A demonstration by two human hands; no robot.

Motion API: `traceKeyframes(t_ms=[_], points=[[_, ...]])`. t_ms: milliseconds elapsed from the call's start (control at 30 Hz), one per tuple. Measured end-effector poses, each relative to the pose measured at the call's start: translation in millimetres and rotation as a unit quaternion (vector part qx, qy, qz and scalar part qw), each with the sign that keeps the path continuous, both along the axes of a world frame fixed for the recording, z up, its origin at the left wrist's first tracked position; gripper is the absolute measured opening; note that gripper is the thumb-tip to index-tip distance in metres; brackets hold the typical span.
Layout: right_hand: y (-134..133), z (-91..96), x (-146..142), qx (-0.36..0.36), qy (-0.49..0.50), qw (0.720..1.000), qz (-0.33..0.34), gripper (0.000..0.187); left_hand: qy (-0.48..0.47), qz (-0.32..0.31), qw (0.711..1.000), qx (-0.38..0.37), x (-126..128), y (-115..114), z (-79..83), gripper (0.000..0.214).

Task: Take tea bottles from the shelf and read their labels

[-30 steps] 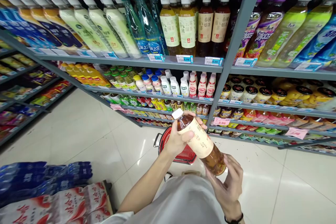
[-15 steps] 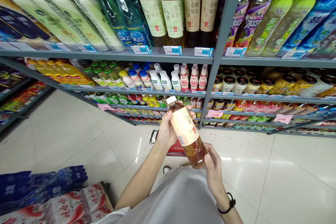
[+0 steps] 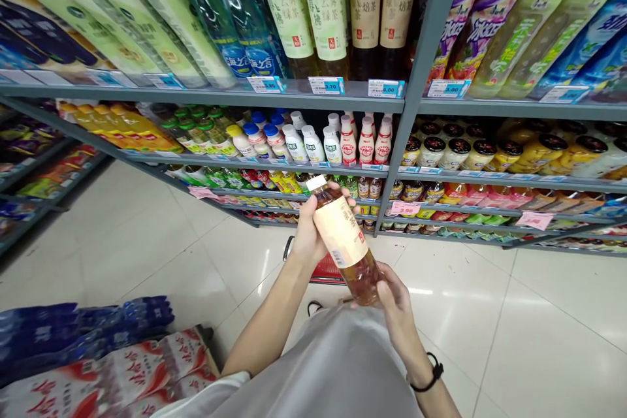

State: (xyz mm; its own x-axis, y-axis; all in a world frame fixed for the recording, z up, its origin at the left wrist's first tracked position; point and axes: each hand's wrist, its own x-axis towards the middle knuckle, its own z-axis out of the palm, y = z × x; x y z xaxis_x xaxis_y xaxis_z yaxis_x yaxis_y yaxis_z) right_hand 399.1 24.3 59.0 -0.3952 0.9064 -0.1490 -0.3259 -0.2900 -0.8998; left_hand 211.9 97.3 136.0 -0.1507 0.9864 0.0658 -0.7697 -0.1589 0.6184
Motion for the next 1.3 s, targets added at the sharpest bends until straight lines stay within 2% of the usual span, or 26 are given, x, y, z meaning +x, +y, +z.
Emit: traceKeyframes(t_ms=[167, 333, 467, 533, 667, 733, 800, 933, 1100, 1200, 1300], points=[[-2.8, -16.2, 3.8, 0.138, -0.089, 0.979, -0.118, 0.047, 0.010, 0.015, 1.000, 0.018, -14.0, 2.8, 3.1, 0.032], [-4.0, -19.0, 3.8, 0.258, -0.133, 0.937, -0.196, 0.061, 0.018, 0.033, 0.999, 0.017, -16.8, 0.8, 10.1, 0.046], [-2.5, -14.6, 2.4, 0.349, -0.140, 0.901, -0.217, 0.067, 0.033, 0.034, 0.999, 0.000, -17.4, -0.9, 13.3, 0.055], [-1.7, -15.4, 4.8, 0.418, -0.167, 0.862, -0.232, 0.073, 0.039, 0.038, 0.998, -0.012, -18.3, -1.7, 13.4, 0.058], [0.1, -22.9, 16.7, 0.543, -0.275, 0.748, -0.264, 0.093, 0.020, 0.026, 0.999, -0.014, -20.2, -3.5, 12.3, 0.059], [1.5, -25.6, 20.6, 0.557, -0.291, 0.730, -0.269, 0.100, 0.010, 0.014, 1.000, -0.003, -20.8, -4.7, 12.2, 0.061], [2.5, -26.0, 20.0, 0.534, -0.273, 0.753, -0.269, 0.099, 0.010, 0.013, 1.000, -0.002, -21.5, -5.9, 13.0, 0.062], [-0.2, -24.9, 11.9, 0.423, -0.214, 0.843, -0.254, 0.076, 0.032, 0.017, 0.999, -0.015, -23.7, -7.8, 13.5, 0.063], [-8.3, -32.0, 10.0, 0.345, -0.190, 0.888, -0.237, 0.058, 0.050, -0.002, 0.999, 0.021, -25.7, -9.1, 7.2, 0.054], [-11.1, -31.0, 8.4, 0.263, -0.163, 0.928, -0.208, 0.052, 0.043, -0.008, 0.998, 0.054, -24.7, -9.6, 2.9, 0.044], [-12.4, -22.4, 3.8, 0.173, -0.111, 0.962, -0.180, 0.046, 0.038, -0.035, 0.996, 0.079, -24.0, -9.1, 0.1, 0.034]])
